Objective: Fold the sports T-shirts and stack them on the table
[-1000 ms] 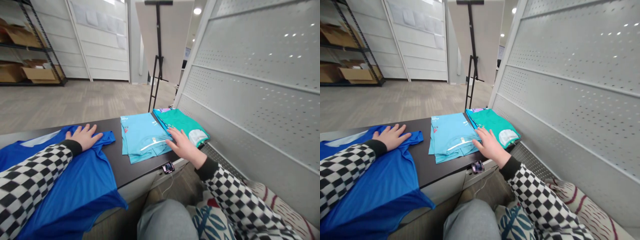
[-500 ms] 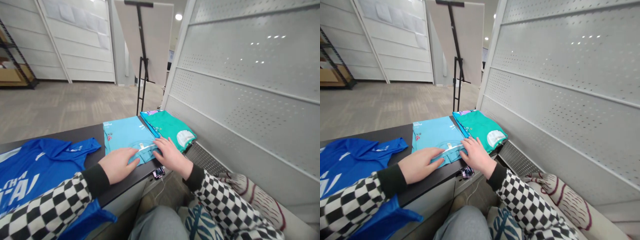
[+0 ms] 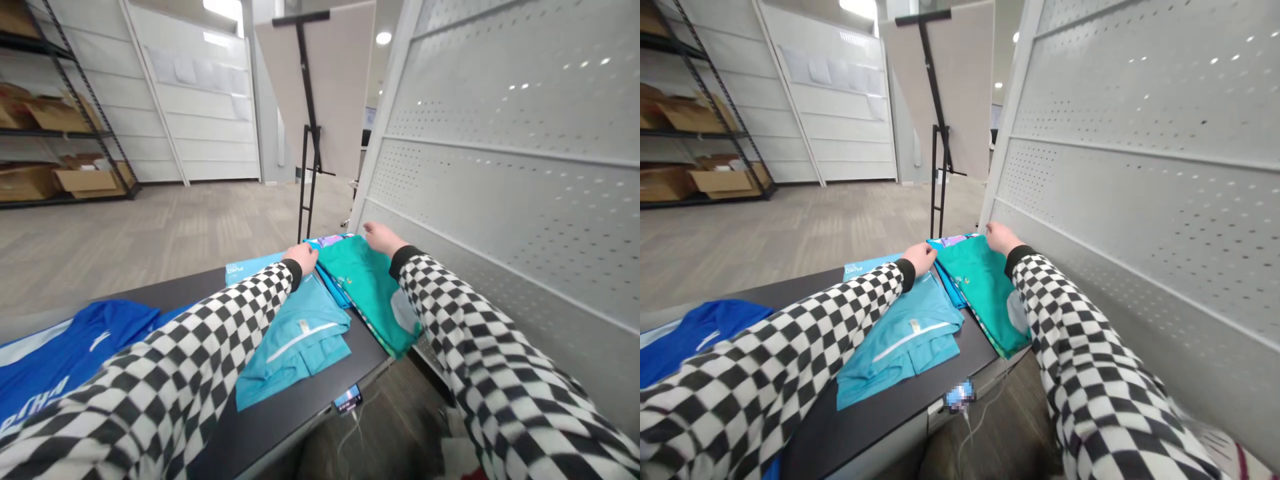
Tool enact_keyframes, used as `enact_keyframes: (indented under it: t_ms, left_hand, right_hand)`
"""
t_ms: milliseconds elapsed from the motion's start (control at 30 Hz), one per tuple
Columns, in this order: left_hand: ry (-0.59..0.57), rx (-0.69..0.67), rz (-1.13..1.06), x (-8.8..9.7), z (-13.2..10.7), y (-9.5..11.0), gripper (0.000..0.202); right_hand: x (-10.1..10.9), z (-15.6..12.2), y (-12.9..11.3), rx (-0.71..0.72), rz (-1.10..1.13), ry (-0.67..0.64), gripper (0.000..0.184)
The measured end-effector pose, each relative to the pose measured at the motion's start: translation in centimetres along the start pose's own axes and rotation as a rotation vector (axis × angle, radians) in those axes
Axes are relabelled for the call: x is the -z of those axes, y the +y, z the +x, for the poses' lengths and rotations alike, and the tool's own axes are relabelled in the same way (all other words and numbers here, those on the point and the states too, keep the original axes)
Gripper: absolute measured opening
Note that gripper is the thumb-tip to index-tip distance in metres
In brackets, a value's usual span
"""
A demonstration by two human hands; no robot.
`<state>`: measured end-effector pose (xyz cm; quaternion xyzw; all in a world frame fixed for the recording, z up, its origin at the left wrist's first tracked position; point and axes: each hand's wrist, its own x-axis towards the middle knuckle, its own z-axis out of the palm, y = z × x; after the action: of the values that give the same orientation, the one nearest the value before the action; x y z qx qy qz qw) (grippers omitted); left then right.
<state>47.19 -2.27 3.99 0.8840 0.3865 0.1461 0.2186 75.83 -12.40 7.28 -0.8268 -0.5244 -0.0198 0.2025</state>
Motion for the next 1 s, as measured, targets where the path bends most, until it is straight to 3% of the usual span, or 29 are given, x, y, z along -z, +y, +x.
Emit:
enact_keyframes:
  t_ms: [100, 200, 400, 533, 733, 867, 1000]
  left_hand:
    - [-0.015, 0.028, 0.044, -1.7, 3.0, 0.8, 0.049]
    - [-0.034, 0.037, 0.094, -2.6, 4.6, 0.8, 0.043]
    - [-0.044, -0.036, -0.044, -2.6, 5.5, 0.3, 0.017]
    - [0.041, -0.148, -0.193, -2.2, 6.2, 1.4, 0.012]
    - [0.130, -0.141, -0.315, -2.3, 8.5, 2.8, 0.010]
    - [0.174, -0.086, -0.296, -3.0, 10.3, 2.2, 0.015]
    - [0.089, 0.063, -0.113, -4.5, 11.7, 0.8, 0.017]
  right_hand:
    - [-2.4, 3.0, 0.7, 0.036, 0.020, -0.114, 0.051]
    - [-3.9, 5.2, 2.3, 0.055, 0.010, -0.273, 0.053]
    - [-3.4, 7.3, 4.9, 0.068, -0.037, -0.382, 0.044]
    - [-2.3, 7.0, 5.8, 0.039, 0.008, -0.326, 0.027]
    - [-1.3, 6.7, 8.3, -0.068, 0.280, -0.118, 0.022]
    - [-2.1, 6.9, 9.4, -0.135, 0.296, -0.081, 0.023]
    - [-4.3, 7.3, 9.2, -0.191, 0.216, -0.110, 0.015]
